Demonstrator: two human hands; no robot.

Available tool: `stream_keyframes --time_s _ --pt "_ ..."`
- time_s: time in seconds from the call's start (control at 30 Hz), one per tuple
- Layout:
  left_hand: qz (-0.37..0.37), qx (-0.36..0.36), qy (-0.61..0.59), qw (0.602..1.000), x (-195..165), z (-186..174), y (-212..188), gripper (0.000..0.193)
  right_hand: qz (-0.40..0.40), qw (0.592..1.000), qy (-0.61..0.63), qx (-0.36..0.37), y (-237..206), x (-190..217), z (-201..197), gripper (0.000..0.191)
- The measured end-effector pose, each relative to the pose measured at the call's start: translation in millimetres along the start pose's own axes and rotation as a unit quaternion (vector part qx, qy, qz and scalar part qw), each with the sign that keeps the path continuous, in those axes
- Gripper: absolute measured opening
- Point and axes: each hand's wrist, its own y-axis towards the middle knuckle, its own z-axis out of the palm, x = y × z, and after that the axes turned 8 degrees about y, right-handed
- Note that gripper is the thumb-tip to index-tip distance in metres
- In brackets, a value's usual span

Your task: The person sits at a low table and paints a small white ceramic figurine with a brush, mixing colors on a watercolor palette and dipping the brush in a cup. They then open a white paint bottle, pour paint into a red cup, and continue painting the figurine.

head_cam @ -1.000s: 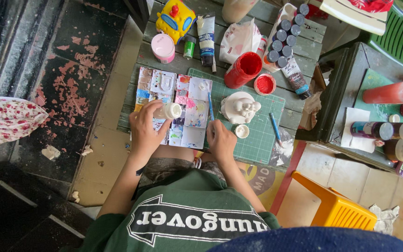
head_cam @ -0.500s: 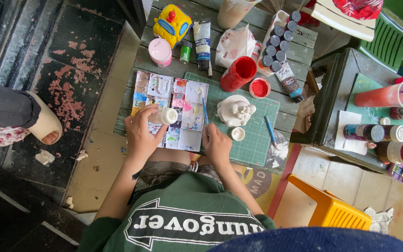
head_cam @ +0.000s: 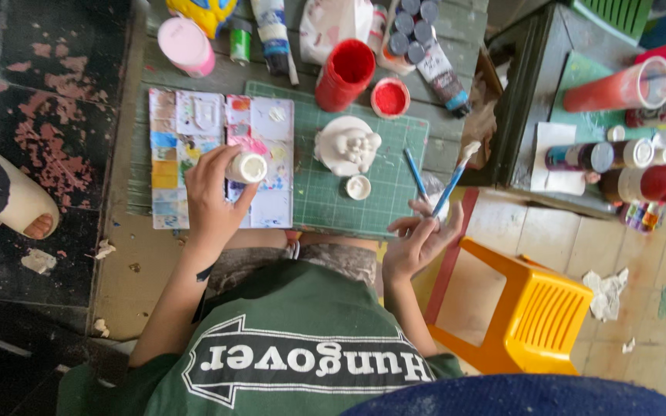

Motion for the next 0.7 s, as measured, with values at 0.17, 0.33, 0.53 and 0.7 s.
stream_keyframes --time_s 0.17,0.33,0.53,0.7 --pt "0.061 0.099 -0.005 0.993 -4.2 0.4 15.2 0.061 0.112 0.991 0.08 0.008 3.8 -31.3 -11.4 0.027" --pt "0.073 0.078 0.016 0.994 -8.6 -7.8 31.3 0.059 -0.046 0.97 -0.18 0.155 -3.0 -33.5 15.7 0.03" --pt "0.16 0.15 0.006 0.976 -32.7 -6.6 28.5 0.062 -0.02 0.901 -0.389 0.191 0.9 -25.9 38.5 0.061" --pt "0.19 0.192 -0.039 0.962 -60.6 7.1 25.3 0.058 0.015 0.949 -0.19 0.252 -3.2 -24.4 12.7 0.057"
